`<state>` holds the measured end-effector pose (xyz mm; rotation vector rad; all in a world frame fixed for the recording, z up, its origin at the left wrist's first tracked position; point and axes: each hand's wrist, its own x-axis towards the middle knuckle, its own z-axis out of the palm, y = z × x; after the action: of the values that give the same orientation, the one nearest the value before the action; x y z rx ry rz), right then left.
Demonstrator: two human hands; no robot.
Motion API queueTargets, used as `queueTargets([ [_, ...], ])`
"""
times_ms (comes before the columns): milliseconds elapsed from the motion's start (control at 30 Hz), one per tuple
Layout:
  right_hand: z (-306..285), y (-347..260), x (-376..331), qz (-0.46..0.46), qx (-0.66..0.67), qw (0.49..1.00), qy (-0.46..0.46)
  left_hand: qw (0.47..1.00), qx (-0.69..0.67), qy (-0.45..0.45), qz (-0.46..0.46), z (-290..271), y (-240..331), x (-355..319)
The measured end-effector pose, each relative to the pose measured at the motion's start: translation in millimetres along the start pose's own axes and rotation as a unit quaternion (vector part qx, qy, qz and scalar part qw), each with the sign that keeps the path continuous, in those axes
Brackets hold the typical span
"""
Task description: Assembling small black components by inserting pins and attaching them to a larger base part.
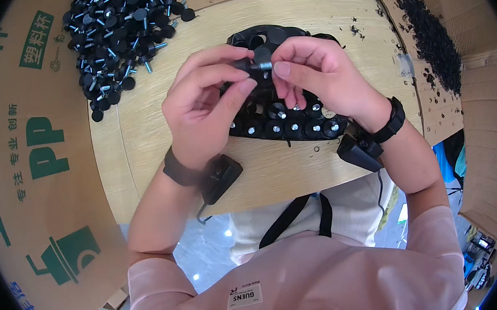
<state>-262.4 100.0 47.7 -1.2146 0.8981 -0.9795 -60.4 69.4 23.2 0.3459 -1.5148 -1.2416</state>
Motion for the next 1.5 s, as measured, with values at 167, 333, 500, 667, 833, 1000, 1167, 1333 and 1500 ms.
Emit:
queueTargets([
  [167,-42,-9,2,-0.227,-0.094,0.915,0.321,0.991,-0.022,0.093,-0.098,3,10,2],
  [333,-43,-19,2,-0.318,-0.238,0.804,0.442,0.981,-0.005,0.118,-0.151,4,12,3],
  [500,-2,-10,-4,-0.248,-0.337,0.894,0.160,0.981,-0.003,0.108,-0.158,9,13,1],
  [667,10,-3,-3,-0.288,-0.396,0.866,0.098,0.985,-0.002,0.097,-0.146,13,12,0],
  [833,10,-2,-4,-0.305,-0.438,0.841,0.092,0.983,0.016,0.091,-0.159,12,13,-3],
  [1000,9,1,-6,-0.327,-0.443,0.830,0.085,0.979,0.051,0.060,-0.186,10,14,-4],
  [1167,5,-4,-12,-0.208,-0.360,0.907,0.058,0.994,0.057,-0.066,-0.068,5,10,-5],
  [1333,-6,-5,-9,-0.056,-0.062,0.996,0.027,0.990,0.069,-0.121,0.015,4,3,-2],
  [1500,-7,-10,-10,-0.019,-0.068,0.997,0.030,0.995,0.028,-0.084,0.044,7,2,-1],
])
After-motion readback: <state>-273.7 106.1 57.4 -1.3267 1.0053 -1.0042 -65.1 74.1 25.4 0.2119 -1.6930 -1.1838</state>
